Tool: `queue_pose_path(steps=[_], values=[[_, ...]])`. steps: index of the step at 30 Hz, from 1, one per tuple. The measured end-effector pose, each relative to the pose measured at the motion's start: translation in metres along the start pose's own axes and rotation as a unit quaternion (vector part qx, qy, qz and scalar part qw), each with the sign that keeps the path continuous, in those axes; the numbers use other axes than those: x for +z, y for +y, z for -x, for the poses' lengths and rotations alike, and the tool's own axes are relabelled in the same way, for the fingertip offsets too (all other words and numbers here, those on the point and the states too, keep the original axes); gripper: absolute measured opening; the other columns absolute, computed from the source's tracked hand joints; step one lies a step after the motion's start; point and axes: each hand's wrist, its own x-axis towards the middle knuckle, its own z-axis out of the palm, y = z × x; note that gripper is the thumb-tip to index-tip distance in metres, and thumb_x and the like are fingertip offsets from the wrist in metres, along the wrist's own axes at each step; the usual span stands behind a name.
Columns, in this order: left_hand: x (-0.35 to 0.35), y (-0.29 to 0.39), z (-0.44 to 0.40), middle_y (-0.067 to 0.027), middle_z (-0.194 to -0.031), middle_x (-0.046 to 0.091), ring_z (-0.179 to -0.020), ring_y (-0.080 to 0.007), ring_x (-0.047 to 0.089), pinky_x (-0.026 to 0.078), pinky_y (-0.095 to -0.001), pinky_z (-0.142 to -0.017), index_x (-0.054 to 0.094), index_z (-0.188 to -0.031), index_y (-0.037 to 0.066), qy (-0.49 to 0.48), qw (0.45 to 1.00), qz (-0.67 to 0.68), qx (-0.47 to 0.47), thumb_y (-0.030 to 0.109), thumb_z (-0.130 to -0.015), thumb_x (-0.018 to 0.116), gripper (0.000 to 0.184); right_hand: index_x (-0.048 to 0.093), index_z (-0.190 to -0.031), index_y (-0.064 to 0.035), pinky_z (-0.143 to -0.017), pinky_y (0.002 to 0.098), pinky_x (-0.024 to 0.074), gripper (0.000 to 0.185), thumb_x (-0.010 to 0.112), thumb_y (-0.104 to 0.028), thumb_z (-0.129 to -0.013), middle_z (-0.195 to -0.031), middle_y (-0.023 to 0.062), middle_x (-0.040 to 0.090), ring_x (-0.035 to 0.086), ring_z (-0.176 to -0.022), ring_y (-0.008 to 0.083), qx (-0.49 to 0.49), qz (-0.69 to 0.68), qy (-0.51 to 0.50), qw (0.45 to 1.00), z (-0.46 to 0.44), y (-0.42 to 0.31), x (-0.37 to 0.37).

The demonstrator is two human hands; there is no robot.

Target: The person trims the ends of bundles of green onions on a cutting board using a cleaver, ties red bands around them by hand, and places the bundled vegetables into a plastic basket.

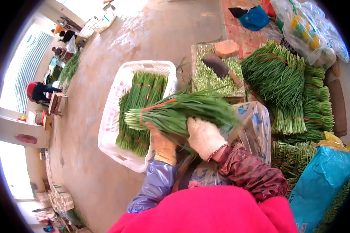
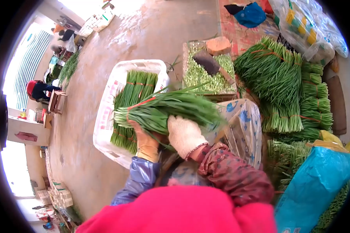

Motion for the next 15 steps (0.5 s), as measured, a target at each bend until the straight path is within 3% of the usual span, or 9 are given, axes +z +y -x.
queue_pose_path(steps=[2,3,4,6,7,8,11,14,15], values=[[0.021,-0.021,0.029,-0.0076,-0.15,0.044,-0.134,-0.0305,0.042,0.035,-0.0496,-0.113,0.039,-0.149,0.015,0.038,0.994,-0.083,-0.058,0.068,-0.082,0.066,0.09,0.056,-0.113,-0.0012,-0.081,0.0449,0.0564,0.039,0.071,-0.016,-0.08,-0.106,0.0181,0.064,0.066,-0.098,0.0356,-0.006,0.04,0.019,0.999,0.001,0.006,-0.001],[0.017,-0.026,0.032,-0.0085,-0.144,0.05,-0.128,-0.0286,0.048,0.041,-0.0473,-0.107,0.043,-0.145,0.011,-0.004,0.995,0.006,-0.1,0.055,-0.088,0.07,0.077,0.055,-0.116,-0.0011,-0.081,0.0449,0.0565,0.041,0.07,-0.015,-0.08,-0.108,0.0182,0.063,0.066,-0.099,0.0352,-0.012,0.049,0.015,0.999,0.002,0.009,-0.001],[0.017,-0.026,0.032,-0.0085,-0.144,0.05,-0.128,-0.0286,0.048,0.041,-0.0473,-0.107,0.043,-0.145,0.011,0.004,0.995,0.01,-0.101,0.055,-0.088,0.07,0.077,0.053,-0.119,-0.0009,-0.081,0.0449,0.0566,0.043,0.068,-0.013,-0.08,-0.11,0.0183,0.063,0.066,-0.1,0.0349,-0.018,0.059,0.009,0.998,0.006,0.011,-0.003],[0.02,-0.023,0.022,-0.0091,-0.133,0.057,-0.118,-0.0259,0.055,0.045,-0.043,-0.101,0.048,-0.139,0.006,0.021,0.985,-0.056,-0.164,0.035,-0.092,0.073,0.06,0.052,-0.121,-0.0004,-0.081,0.0448,0.0564,0.044,0.066,-0.013,-0.08,-0.111,0.0185,0.062,0.065,-0.101,0.0351,-0.044,0.064,0.0,0.997,0.017,0.006,-0.003],[0.038,-0.021,0.021,-0.008,-0.123,0.063,-0.112,-0.0252,0.058,0.046,-0.0389,-0.101,0.055,-0.131,0.004,0.032,0.982,-0.154,-0.108,0.03,-0.09,0.076,0.053,0.051,-0.123,0.0002,-0.082,0.0448,0.0563,0.046,0.064,-0.012,-0.081,-0.111,0.0188,0.062,0.065,-0.101,0.0354,-0.068,0.068,-0.002,0.995,0.023,0.002,-0.001],[0.047,-0.02,0.019,-0.0072,-0.109,0.066,-0.1,-0.0228,0.061,0.05,-0.0381,-0.093,0.062,-0.118,0.005,0.081,0.975,-0.132,-0.16,0.02,-0.088,0.077,0.036,0.049,-0.125,0.0018,-0.082,0.044,0.0564,0.046,0.061,-0.011,-0.082,-0.112,0.0191,0.061,0.064,-0.101,0.0358,-0.071,0.049,-0.028,0.996,0.029,-0.002,0.002],[0.047,-0.02,0.017,-0.0079,-0.103,0.066,-0.093,-0.0221,0.062,0.052,-0.0389,-0.086,0.065,-0.11,0.005,0.119,0.96,-0.199,-0.155,0.012,-0.085,0.073,0.028,0.048,-0.126,0.0036,-0.081,0.0427,0.0569,0.05,0.063,-0.01,-0.08,-0.114,0.02,0.06,0.063,-0.103,0.0361,-0.068,0.051,-0.07,0.994,0.039,-0.007,-0.009],[0.05,-0.015,0.022,-0.0085,-0.1,0.068,-0.09,-0.0226,0.064,0.053,-0.0384,-0.084,0.067,-0.107,0.003,0.16,0.958,-0.184,-0.153,0.01,-0.082,0.072,0.027,0.052,-0.124,0.0028,-0.078,0.0391,0.0568,0.045,0.065,-0.011,-0.083,-0.107,0.0191,0.065,0.067,-0.098,0.0326,-0.162,-0.008,-0.08,0.984,0.048,0.006,-0.024],[0.049,-0.012,0.02,-0.0091,-0.1,0.069,-0.088,-0.0226,0.065,0.054,-0.0378,-0.083,0.067,-0.107,0.001,0.156,0.952,-0.223,-0.137,0.009,-0.082,0.071,0.027,0.054,-0.12,0.0019,-0.077,0.0378,0.0562,0.039,0.065,-0.012,-0.085,-0.101,0.0181,0.068,0.069,-0.094,0.0309,-0.104,-0.145,-0.081,0.981,0.043,0.012,-0.03]])
